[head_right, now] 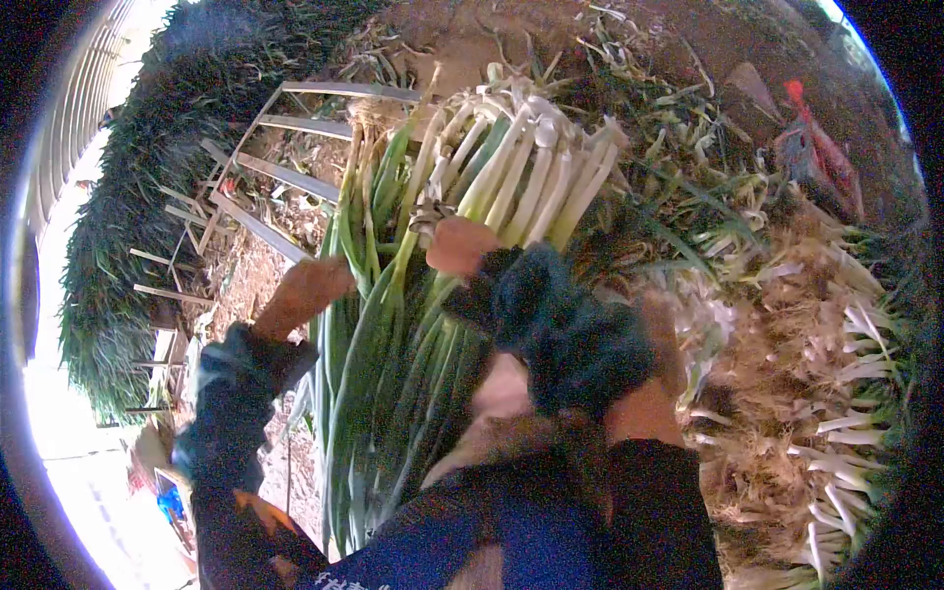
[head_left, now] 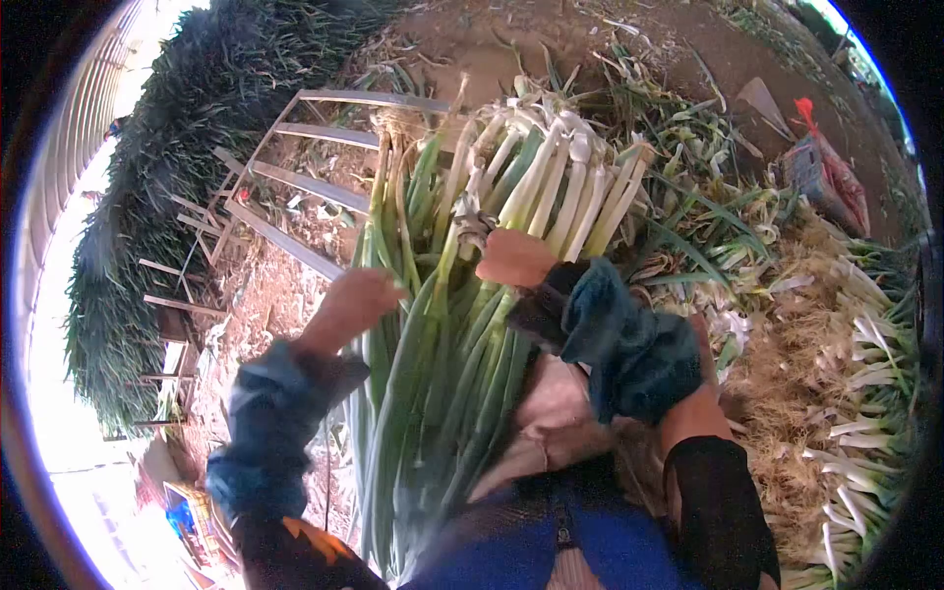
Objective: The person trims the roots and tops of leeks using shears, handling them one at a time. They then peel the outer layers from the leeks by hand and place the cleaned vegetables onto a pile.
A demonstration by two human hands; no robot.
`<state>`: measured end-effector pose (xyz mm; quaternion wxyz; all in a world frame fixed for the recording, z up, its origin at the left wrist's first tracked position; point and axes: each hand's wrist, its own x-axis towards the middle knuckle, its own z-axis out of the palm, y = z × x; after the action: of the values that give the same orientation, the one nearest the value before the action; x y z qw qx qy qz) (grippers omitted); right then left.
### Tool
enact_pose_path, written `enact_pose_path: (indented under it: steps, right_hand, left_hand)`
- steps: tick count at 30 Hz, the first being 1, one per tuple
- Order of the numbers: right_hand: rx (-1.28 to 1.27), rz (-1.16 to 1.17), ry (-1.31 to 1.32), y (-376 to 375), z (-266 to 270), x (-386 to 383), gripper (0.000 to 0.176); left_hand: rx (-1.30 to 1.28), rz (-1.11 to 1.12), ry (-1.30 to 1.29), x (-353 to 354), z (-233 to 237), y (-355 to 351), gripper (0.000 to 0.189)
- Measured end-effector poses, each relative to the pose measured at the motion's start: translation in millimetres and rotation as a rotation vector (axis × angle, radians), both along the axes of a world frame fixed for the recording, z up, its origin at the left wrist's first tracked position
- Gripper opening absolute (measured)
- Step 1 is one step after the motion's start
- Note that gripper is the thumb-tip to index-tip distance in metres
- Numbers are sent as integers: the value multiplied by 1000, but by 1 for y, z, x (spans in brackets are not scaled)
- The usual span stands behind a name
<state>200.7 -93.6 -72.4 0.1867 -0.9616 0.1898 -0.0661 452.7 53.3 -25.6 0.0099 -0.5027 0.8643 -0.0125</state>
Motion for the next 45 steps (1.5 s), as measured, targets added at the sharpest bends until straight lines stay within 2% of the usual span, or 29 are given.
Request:
enact_pose_path:
  steps: [2, 3, 4, 6, 7, 8, 12, 14, 16, 20, 23, 25, 26, 28, 30, 31, 33, 34, 36, 39, 42, 44, 45]
  right_hand:
    - [240, -156, -35, 9, 21, -11, 22]
    - [357, -235, -55, 13, 29, -15, 21]
    - [366, -313, -14, 17, 29, -16, 21]
    - [386, -474, 72, 25, 27, -17, 20]
    - [386, -467, 63, 25, 25, -18, 20]
    - [388, -458, 53, 26, 22, -20, 19]
    - [255, -326, 58, 12, 12, -14, 21]
    - [314, -418, 6, 5, 11, -12, 21]
    - [309, -464, -24, 7, 14, -15, 19]
    - [370, -515, 27, 28, 45, -38, 20]
    - [353, -497, 15, 40, 48, -57, 22]
    - [365, -550, -21, 39, 34, -63, 24]
    - [368, -492, 113, 29, 34, -64, 26]
    - [342, -637, 70, 27, 31, -74, 26]
    - [348, -719, 82, 26, 38, -83, 27]
    - [343, -723, 96, 27, 41, -90, 30]
    - [331, -730, 117, 34, 47, -107, 37]
    - [281, -733, 115, 38, 37, -116, 39]
    - [303, -722, 192, 53, 60, -127, 40]
    - [304, -705, 230, 65, 63, -135, 43]
    - [272, -662, 184, 60, 54, -132, 42]
    - [214, -685, 124, 34, 32, -128, 40]
    - [218, -719, 132, 22, 30, -127, 39]
  left_hand:
    - [215, 423, 51, -18, -47, -50, 21]
    - [-91, 181, 269, -17, -82, -60, 15]
    - [-424, -75, 389, -15, -119, -70, 14]
    - [-125, 508, 352, -59, -121, -76, 18]
    - [37, 789, 320, -74, -115, -78, 21]
    - [116, 868, 344, -79, -107, -80, 25]
    - [167, 742, 516, -77, -90, -60, 29]
    - [265, 702, 601, -78, -78, -46, 35]
    - [252, 717, 664, -84, -73, -41, 33]
    - [263, 732, 851, -93, -83, -46, 32]
    - [215, 713, 859, -98, -93, -55, 30]
    - [245, 740, 764, -116, -65, -56, 26]
    - [257, 753, 717, -123, -54, -57, 25]
    - [206, 541, 812, -125, -74, -57, 23]
    - [249, 622, 859, -139, -82, -66, 23]
    - [252, 573, 795, -145, -86, -68, 24]
    - [246, 476, 664, -160, -62, -72, 25]
    - [259, 515, 727, -162, -75, -79, 25]
    - [290, 597, 852, -168, -106, -94, 28]
    - [267, 541, 723, -177, -110, -99, 31]
    - [223, 559, 815, -190, -108, -88, 27]
    - [332, 685, 893, -189, -152, -102, 24]
    - [299, 635, 823, -188, -155, -101, 22]
